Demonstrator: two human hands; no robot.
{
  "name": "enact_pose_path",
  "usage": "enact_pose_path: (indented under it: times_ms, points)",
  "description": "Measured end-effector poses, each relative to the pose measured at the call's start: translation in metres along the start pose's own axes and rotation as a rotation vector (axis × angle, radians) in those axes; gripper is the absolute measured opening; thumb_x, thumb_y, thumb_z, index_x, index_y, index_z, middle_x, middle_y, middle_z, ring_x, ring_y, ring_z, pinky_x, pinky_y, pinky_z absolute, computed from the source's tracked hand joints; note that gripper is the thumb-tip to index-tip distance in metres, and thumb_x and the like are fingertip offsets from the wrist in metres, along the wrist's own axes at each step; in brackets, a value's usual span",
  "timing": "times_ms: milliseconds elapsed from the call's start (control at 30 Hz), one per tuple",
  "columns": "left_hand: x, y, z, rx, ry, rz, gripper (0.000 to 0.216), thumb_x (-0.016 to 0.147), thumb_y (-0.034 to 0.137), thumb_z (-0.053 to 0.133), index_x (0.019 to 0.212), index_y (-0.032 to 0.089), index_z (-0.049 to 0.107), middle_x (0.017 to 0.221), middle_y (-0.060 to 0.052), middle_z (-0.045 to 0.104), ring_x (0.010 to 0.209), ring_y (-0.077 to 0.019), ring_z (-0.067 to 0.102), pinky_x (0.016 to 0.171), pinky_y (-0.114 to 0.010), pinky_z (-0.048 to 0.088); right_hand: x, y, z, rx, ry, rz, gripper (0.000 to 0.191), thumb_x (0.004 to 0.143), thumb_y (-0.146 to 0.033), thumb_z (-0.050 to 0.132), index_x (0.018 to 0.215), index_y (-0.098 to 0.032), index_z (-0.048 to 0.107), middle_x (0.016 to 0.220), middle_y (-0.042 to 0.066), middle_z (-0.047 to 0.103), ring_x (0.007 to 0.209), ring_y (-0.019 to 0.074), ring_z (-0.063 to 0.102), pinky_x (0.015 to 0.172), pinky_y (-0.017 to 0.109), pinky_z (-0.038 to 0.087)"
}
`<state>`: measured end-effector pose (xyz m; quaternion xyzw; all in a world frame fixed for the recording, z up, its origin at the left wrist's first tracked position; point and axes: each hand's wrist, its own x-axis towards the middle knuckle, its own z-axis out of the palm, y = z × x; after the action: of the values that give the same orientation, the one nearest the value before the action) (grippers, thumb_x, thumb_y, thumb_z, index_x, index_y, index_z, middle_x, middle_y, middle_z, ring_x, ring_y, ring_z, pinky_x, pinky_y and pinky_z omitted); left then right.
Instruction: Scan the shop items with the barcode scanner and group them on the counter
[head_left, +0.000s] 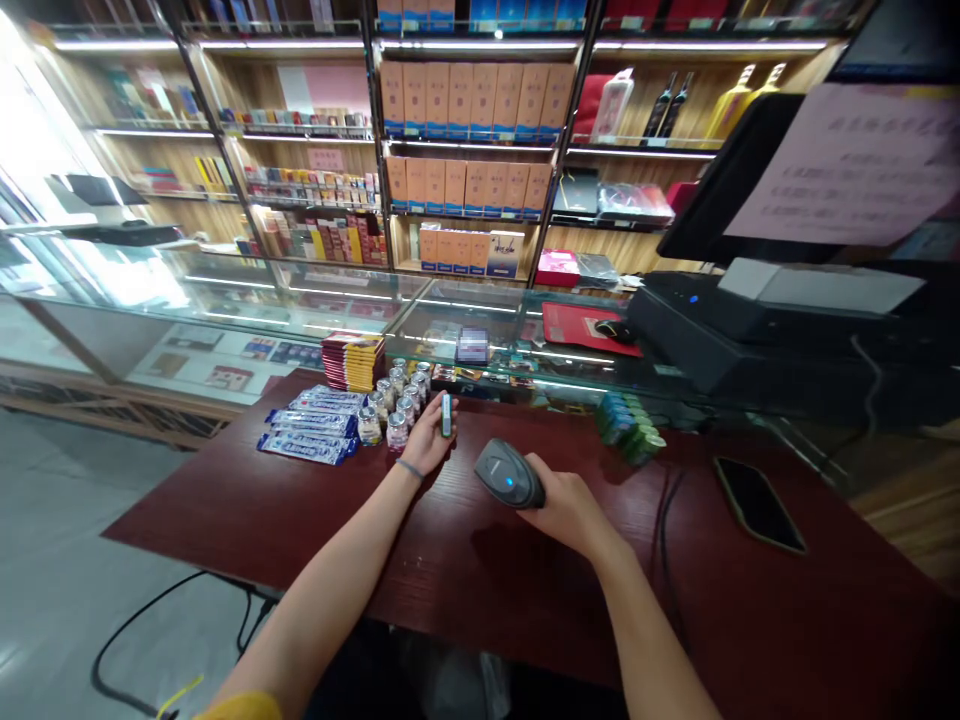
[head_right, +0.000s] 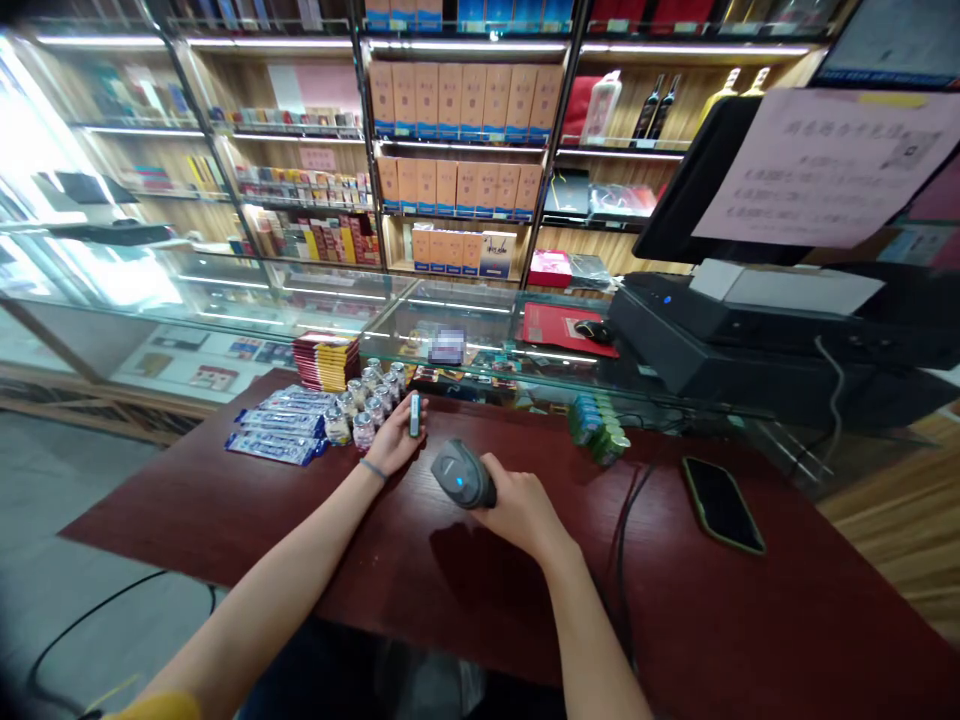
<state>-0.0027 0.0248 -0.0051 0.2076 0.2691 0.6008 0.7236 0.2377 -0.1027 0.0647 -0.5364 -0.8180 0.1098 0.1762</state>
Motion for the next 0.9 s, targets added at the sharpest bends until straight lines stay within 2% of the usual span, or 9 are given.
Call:
enact_pose_path:
  times_ms: [67,167,333,433,500,667,767,900]
  points:
    - [0.001,-0.001,-0.001,-0.015,-0.007,-0.005,0.036,0.092,0.013,0.057,0.125,0.026,0.061,0.114,-0.005,0.068,0.081,-0.0104,0.063,0.063,-0.021,0.047,0.0,0.001,0.001,-0.017,-0.006,-0.004,0.028,0.079,-0.028,0.067,0.103,-0.026,0.053,0.084,0.004,0.076,0.082,0.0324,0.076,0.06,0.029,0.036]
    - [0.003,-0.002,-0.002,-0.019,0.0,0.002,0.034,0.091,0.014,0.058,0.123,0.026,0.061,0.112,-0.004,0.068,0.081,-0.0105,0.062,0.064,-0.021,0.046,0.001,0.003,0.002,0.002,0.006,-0.001,0.028,0.078,-0.028,0.066,0.103,-0.026,0.053,0.084,0.003,0.076,0.082,0.0319,0.076,0.06,0.028,0.036]
    - [0.002,-0.005,-0.002,0.091,0.01,0.075,0.042,0.088,0.028,0.068,0.129,0.025,0.06,0.118,-0.006,0.068,0.083,-0.0122,0.063,0.066,-0.022,0.048,0.002,0.007,0.002,0.055,0.028,0.032,0.033,0.078,-0.027,0.065,0.109,-0.026,0.052,0.088,0.003,0.077,0.082,0.0303,0.076,0.06,0.028,0.038]
    - [0.002,-0.01,-0.001,0.274,0.029,0.222,0.055,0.08,0.023,0.075,0.132,0.023,0.058,0.12,-0.006,0.068,0.099,-0.0149,0.064,0.085,-0.026,0.05,0.001,0.011,0.002,0.095,0.039,0.056,0.033,0.077,-0.027,0.063,0.108,-0.025,0.053,0.089,0.005,0.077,0.085,0.031,0.076,0.062,0.028,0.041]
    - [0.005,-0.015,-0.001,0.419,0.061,0.346,0.059,0.077,0.018,0.076,0.133,0.021,0.058,0.119,-0.007,0.069,0.109,-0.0177,0.063,0.1,-0.03,0.046,0.001,0.013,0.001,0.124,0.054,0.081,0.033,0.077,-0.028,0.062,0.108,-0.025,0.053,0.088,0.006,0.077,0.088,0.0325,0.075,0.065,0.029,0.043]
    - [0.02,-0.021,0.003,0.614,0.256,0.557,0.05,0.073,0.013,0.079,0.12,0.021,0.063,0.115,-0.008,0.068,0.118,-0.0218,0.061,0.109,-0.037,0.041,0.0,0.017,-0.003,0.221,0.084,0.114,0.035,0.075,-0.03,0.062,0.11,-0.025,0.054,0.084,0.004,0.075,0.085,0.0309,0.075,0.067,0.03,0.046]
    - [0.029,-0.019,0.009,0.618,0.296,0.561,0.042,0.073,0.01,0.077,0.111,0.022,0.063,0.113,-0.007,0.067,0.121,-0.0235,0.059,0.11,-0.04,0.041,0.0,0.019,-0.005,0.258,0.104,0.11,0.037,0.074,-0.03,0.063,0.11,-0.026,0.054,0.083,0.003,0.075,0.08,0.0282,0.074,0.066,0.03,0.047]
    - [0.041,-0.018,0.019,0.615,0.311,0.537,0.041,0.073,0.008,0.076,0.106,0.025,0.06,0.121,-0.008,0.065,0.13,-0.0256,0.053,0.11,-0.042,0.039,0.0,0.025,-0.003,0.256,0.135,0.1,0.04,0.074,-0.031,0.062,0.113,-0.025,0.054,0.082,0.003,0.075,0.078,0.0277,0.075,0.065,0.029,0.048]
